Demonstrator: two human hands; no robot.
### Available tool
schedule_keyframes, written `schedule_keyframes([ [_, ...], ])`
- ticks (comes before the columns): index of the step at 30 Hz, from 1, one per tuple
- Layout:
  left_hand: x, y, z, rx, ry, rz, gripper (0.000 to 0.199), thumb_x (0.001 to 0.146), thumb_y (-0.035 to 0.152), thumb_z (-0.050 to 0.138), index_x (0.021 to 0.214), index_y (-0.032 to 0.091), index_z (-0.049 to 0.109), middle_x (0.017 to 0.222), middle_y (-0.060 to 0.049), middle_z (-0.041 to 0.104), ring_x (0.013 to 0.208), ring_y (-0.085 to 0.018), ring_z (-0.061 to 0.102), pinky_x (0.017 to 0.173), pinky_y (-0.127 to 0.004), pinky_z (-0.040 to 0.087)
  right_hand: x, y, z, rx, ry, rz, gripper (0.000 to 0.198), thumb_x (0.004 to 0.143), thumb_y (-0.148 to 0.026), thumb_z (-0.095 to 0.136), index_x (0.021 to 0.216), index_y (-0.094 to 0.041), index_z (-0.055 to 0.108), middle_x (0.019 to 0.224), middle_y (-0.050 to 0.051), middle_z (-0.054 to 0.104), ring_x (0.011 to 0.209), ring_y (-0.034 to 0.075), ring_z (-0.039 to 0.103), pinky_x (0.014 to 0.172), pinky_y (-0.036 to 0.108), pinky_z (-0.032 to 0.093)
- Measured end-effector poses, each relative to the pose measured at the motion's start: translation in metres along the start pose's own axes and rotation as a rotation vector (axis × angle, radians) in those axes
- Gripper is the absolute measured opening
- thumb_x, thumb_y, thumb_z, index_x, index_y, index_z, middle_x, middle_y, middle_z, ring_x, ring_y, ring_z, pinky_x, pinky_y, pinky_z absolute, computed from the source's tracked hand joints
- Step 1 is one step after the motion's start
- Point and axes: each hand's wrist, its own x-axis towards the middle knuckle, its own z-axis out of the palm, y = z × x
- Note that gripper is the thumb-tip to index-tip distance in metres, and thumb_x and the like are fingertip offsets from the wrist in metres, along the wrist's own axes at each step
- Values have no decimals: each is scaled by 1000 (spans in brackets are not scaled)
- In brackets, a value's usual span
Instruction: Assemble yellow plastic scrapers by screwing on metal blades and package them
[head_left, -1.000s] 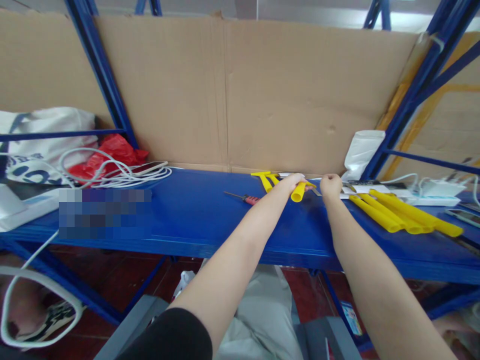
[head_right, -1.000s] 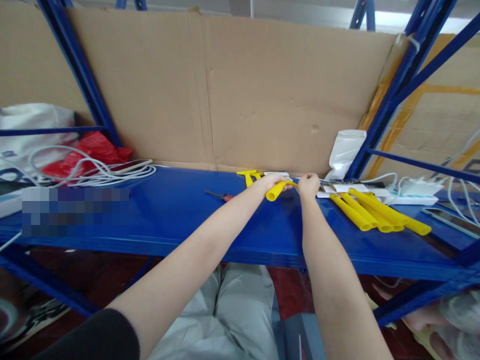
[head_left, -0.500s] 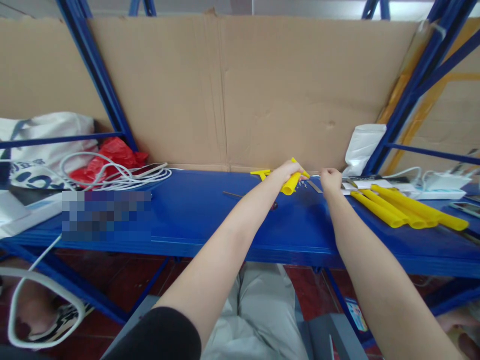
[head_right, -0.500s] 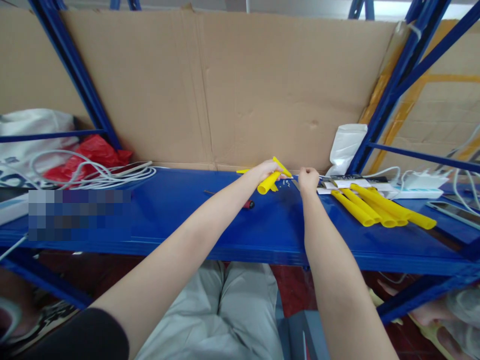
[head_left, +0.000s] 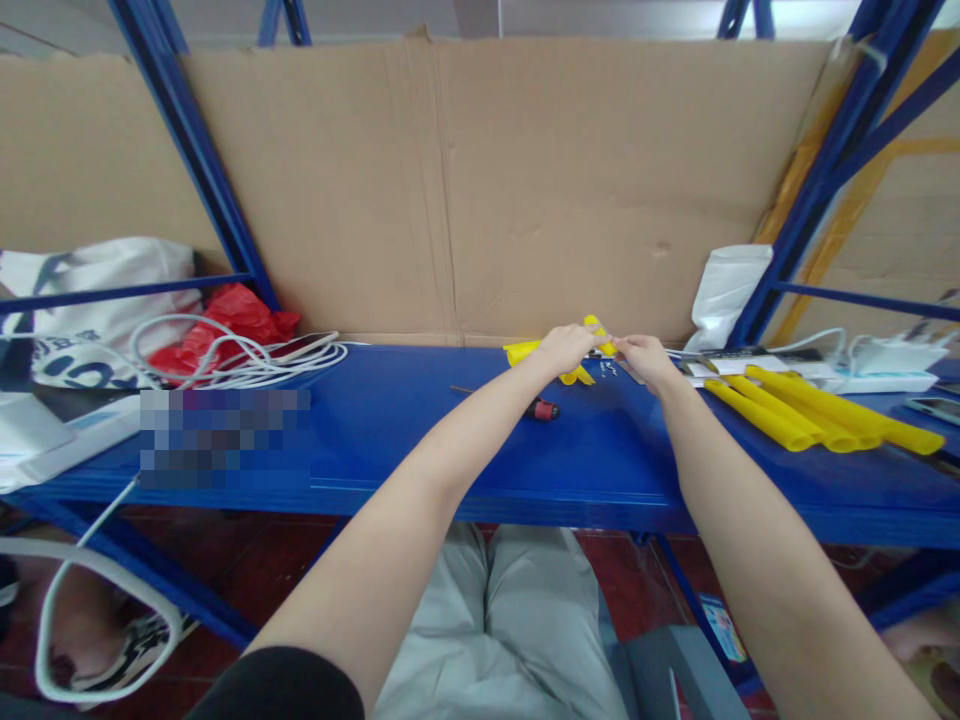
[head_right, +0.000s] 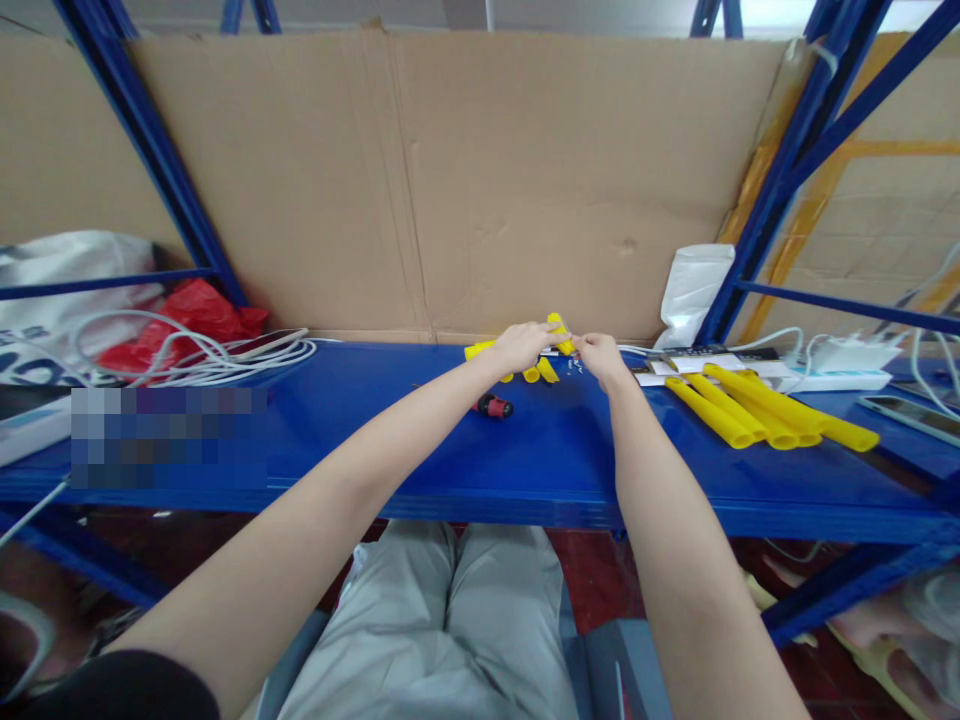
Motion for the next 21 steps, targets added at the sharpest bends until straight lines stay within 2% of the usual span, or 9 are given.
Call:
schedule_keyframes([
  [4,-6,-6,0,140,-29,19,40,86,3,46,111,26,68,138,-8,51,118,-25,53,99,-35,35,2,3,-2,-218,-38,-83,26,82,-22,52,59,-14,58,52,1,54,56,12,50,58,23,39],
  [7,-11,-14,-3,236,-53,4,45,85,1,45,118,26,64,142,-9,48,118,-25,53,99,-36,36,10,9,-8,-416,20,-102,25,82,-21,51,62,-13,62,62,7,63,67,17,59,64,25,42],
  [10,-18,-25,-9,356,-72,-10,47,87,3,44,125,26,59,142,-9,47,116,-23,54,97,-34,38,15,19,-14,-568,78,-4,25,83,-24,50,75,-10,70,78,15,69,83,25,65,68,29,46],
  [14,-27,-36,-16,458,-86,37,47,86,5,47,126,28,58,142,-7,47,117,-21,53,95,-30,39,16,32,-19,-708,85,189,35,82,-32,56,96,-5,71,98,23,69,100,33,64,74,35,50],
  [21,-39,-32,-21,566,-81,84,52,89,5,41,133,30,52,145,-9,39,115,-22,54,93,-32,40,14,39,-19,-747,53,256,48,86,-40,54,113,-2,65,114,26,63,110,33,61,84,38,50],
])
